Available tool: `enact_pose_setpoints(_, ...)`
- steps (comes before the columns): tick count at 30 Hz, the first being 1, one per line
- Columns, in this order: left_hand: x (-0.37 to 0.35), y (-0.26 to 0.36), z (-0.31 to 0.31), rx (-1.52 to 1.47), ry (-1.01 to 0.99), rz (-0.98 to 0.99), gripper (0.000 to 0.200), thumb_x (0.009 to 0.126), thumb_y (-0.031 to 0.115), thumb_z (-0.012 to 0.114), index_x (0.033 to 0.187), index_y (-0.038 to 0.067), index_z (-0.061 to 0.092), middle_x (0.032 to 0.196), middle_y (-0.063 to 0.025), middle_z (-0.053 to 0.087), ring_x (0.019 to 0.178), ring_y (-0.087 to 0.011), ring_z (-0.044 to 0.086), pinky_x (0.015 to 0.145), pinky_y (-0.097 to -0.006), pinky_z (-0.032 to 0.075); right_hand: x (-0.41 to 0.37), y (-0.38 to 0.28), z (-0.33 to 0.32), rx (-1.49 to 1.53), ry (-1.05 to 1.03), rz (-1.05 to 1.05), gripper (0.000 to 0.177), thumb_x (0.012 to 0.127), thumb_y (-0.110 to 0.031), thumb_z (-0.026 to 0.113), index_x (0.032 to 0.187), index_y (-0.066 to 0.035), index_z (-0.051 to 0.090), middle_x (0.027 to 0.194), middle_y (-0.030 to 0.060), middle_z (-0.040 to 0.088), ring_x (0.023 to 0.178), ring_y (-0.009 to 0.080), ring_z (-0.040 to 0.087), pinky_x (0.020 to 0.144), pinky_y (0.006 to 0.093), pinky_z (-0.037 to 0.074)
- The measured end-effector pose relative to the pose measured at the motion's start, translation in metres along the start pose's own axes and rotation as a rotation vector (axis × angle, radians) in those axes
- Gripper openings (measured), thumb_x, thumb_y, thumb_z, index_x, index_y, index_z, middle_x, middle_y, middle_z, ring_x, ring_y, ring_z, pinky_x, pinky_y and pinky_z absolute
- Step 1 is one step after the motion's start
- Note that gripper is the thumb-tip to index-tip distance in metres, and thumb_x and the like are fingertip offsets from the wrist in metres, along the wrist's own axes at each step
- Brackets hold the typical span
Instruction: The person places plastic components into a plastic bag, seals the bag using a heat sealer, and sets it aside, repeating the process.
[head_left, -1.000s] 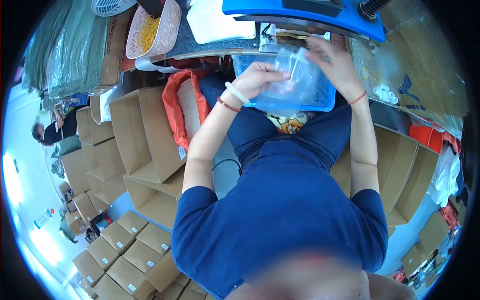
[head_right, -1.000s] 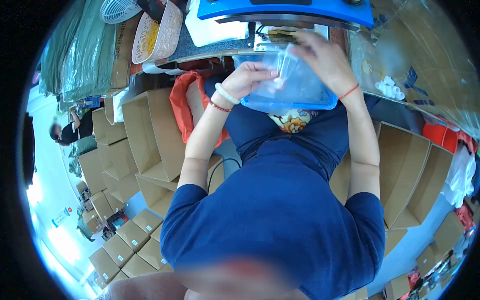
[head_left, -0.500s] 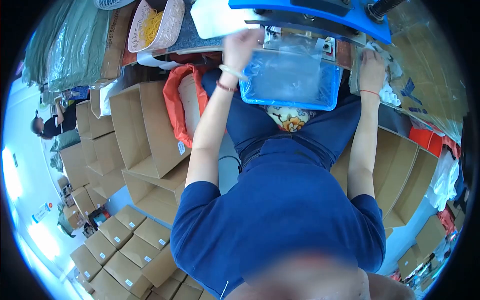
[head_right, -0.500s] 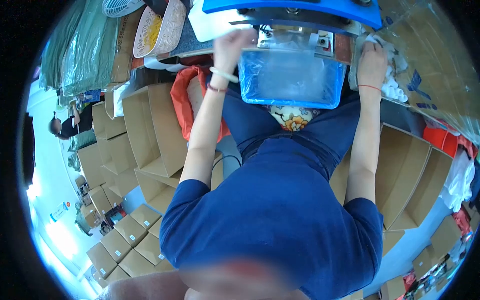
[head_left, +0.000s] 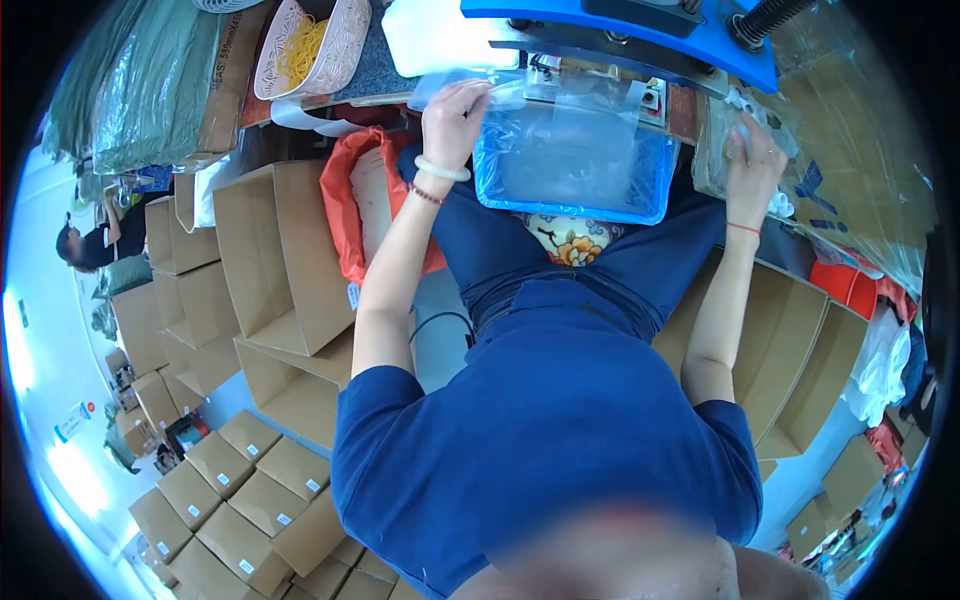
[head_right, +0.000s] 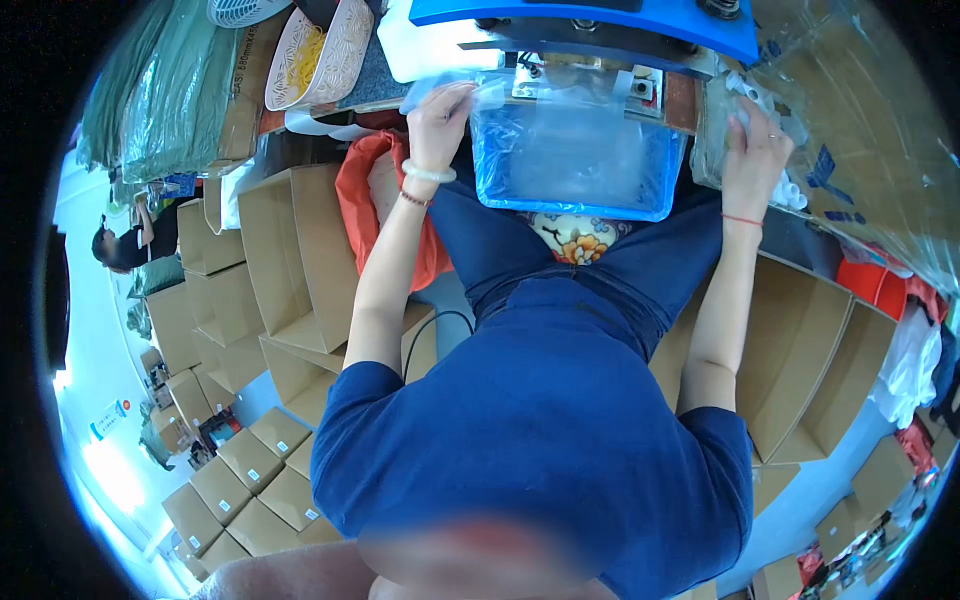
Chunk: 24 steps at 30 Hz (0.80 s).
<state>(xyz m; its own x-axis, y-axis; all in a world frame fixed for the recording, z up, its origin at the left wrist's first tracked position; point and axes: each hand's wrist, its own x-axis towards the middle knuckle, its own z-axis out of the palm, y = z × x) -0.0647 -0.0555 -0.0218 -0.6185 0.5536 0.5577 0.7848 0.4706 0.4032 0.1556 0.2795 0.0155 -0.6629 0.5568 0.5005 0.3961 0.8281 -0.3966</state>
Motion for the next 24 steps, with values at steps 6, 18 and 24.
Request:
enact_pose_setpoints(6, 0.002, 0.064, -0.035, -0.713, -0.293, -0.63, 0.017, 0.083, 0.008, 0.075, 0.099, 0.001, 0.075, 0.09, -0.0044, 0.073, 0.08, -0.0062, 0.065, 0.073, -0.0202, 0.05, -0.033, -0.085, -0.029, 0.645, -0.384, 0.253, 0.023, 0.09, -0.009, 0.068, 0.113, -0.008, 0.068, 0.111, 0.0017, 0.068, 0.097, 0.0107, 0.061, 0.083, 0.0246, 0.049)
enact_pose_setpoints(18, 0.013, 0.093, -0.034, -0.843, -0.765, -0.537, 0.024, 0.087, 0.019, 0.074, 0.101, 0.0, 0.073, 0.082, -0.0032, 0.07, 0.075, -0.0058, 0.061, 0.068, -0.0209, 0.05, 0.019, -0.119, -0.036, 0.57, -0.592, -0.382, 0.024, 0.087, -0.014, 0.069, 0.109, -0.004, 0.068, 0.107, 0.0108, 0.067, 0.097, 0.0214, 0.065, 0.084, 0.0305, 0.051)
enact_pose_setpoints(24, 0.002, 0.08, 0.001, -1.408, -0.954, -0.81, 0.021, 0.091, 0.01, 0.068, 0.106, -0.004, 0.069, 0.097, -0.0121, 0.072, 0.088, -0.0219, 0.071, 0.076, -0.0285, 0.057, 0.024, -0.102, -0.001, 0.618, -0.922, -0.171, 0.032, 0.089, -0.021, 0.067, 0.116, -0.005, 0.064, 0.11, 0.0109, 0.068, 0.096, 0.0219, 0.067, 0.084, 0.0302, 0.051)
